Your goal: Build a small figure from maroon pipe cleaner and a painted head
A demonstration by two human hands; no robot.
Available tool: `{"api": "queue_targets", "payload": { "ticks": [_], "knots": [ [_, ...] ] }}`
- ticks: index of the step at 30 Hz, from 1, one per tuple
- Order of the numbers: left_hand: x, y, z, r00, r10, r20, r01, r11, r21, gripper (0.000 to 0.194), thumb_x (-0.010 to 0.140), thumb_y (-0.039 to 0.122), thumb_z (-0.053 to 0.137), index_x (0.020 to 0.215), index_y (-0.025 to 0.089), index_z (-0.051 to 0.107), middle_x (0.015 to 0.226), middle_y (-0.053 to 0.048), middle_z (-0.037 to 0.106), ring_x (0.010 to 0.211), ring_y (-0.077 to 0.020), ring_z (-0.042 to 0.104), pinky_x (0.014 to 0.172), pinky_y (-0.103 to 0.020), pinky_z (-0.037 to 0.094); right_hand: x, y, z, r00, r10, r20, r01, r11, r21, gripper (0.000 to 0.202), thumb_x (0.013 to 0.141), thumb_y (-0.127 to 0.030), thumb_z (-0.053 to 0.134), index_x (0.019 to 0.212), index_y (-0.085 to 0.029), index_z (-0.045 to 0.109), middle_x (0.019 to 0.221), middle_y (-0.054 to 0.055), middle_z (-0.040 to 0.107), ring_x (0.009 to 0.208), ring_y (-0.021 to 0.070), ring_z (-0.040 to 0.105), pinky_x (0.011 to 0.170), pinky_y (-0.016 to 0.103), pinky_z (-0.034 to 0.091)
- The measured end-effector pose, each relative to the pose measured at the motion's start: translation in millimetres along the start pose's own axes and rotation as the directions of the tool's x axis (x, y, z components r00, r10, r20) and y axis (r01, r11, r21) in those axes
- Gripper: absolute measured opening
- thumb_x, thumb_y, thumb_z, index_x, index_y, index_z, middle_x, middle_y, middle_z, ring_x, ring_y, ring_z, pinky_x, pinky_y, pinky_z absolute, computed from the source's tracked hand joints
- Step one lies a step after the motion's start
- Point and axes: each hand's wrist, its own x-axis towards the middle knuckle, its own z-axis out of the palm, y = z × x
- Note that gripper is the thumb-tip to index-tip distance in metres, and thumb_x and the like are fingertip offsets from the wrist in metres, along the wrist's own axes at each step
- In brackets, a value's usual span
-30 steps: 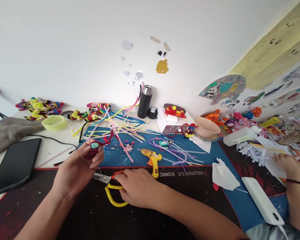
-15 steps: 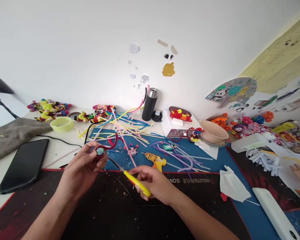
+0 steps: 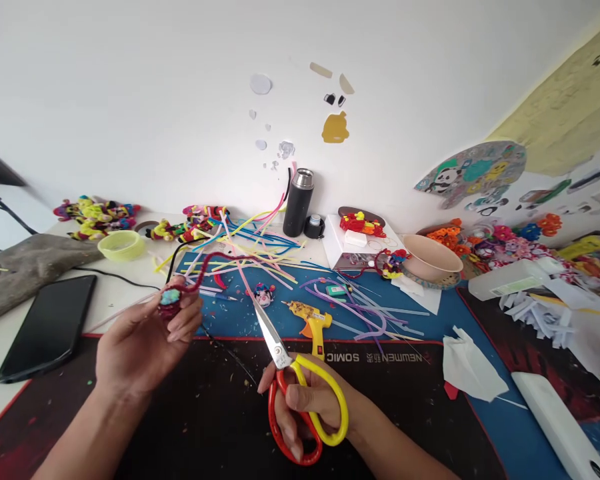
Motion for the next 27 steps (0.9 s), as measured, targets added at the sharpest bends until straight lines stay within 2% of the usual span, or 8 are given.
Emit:
{"api": "queue_targets", "payload": {
  "ticks": [2,5,10,16,22,27],
  "knots": [
    [-0.6,3.6,2.3,0.998,-0.055,-0.021,0.052,0.991,-0.122,0.035,0.071,0.013,0.084,0.098,0.021,0.063,0.081,0.002,0.054,0.054,-0.0085,0.045,0.045,-0.02,0.044,-1.7,-2.3,4.4,0.999,0.018,0.038,-0.016,0.998,-0.054,0.071,0.094,-0.073,0.087,0.125,-0.012,0.067,0.068,0.001,0.073,0.042,0.0106,0.058,0.046,0.021,0.043],
    [0.1,6.4,2.4,0.998,-0.066,-0.026,0.058,0.972,-0.227,0.037,0.072,0.01,0.079,0.095,0.023,0.054,0.081,0.004,0.049,0.052,-0.0067,0.046,0.043,-0.017,0.046,-2.5,0.6,8.1,0.994,0.069,0.09,-0.061,0.995,-0.082,0.079,0.093,-0.078,0.085,0.13,-0.012,0.065,0.075,0.003,0.075,0.049,0.0129,0.064,0.053,0.025,0.052],
    [1.4,5.0,0.5,0.998,-0.059,-0.008,0.055,0.963,-0.265,0.039,0.071,0.01,0.081,0.094,0.023,0.051,0.083,0.004,0.052,0.053,-0.0052,0.049,0.045,-0.016,0.049,2.1,5.8,9.3,0.989,0.076,0.124,-0.063,0.993,-0.102,0.085,0.093,-0.082,0.082,0.135,-0.01,0.065,0.079,0.005,0.075,0.056,0.0155,0.069,0.058,0.026,0.054],
    [0.2,2.4,1.1,0.999,-0.036,0.041,0.04,0.995,-0.092,0.03,0.075,0.018,0.085,0.095,0.02,0.063,0.082,0.001,0.056,0.057,-0.0095,0.046,0.047,-0.021,0.048,5.9,3.9,6.2,0.983,0.122,0.137,-0.105,0.987,-0.119,0.097,0.086,-0.089,0.082,0.14,-0.01,0.065,0.084,0.009,0.076,0.061,0.0171,0.071,0.057,0.025,0.053],
    [1.3,-2.5,-1.4,0.987,0.056,0.147,-0.08,0.984,0.158,0.033,0.078,0.028,0.095,0.107,0.019,0.082,0.074,-0.003,0.064,0.06,-0.0142,0.05,0.054,-0.026,0.048,14.8,5.7,3.0,0.964,0.194,0.183,-0.18,0.98,-0.087,0.101,0.077,-0.081,0.095,0.146,-0.016,0.06,0.099,0.012,0.08,0.074,0.0194,0.078,0.065,0.025,0.059],
    [2.7,-3.9,-11.6,0.976,0.055,0.213,-0.126,0.934,0.335,0.037,0.081,0.034,0.098,0.113,0.027,0.081,0.094,-0.005,0.077,0.063,-0.0143,0.053,0.059,-0.028,0.047,17.1,8.1,-0.5,0.951,0.213,0.225,-0.209,0.977,-0.044,0.101,0.075,-0.074,0.101,0.149,-0.019,0.059,0.111,0.015,0.081,0.082,0.02,0.081,0.075,0.029,0.063]
  ]
}}
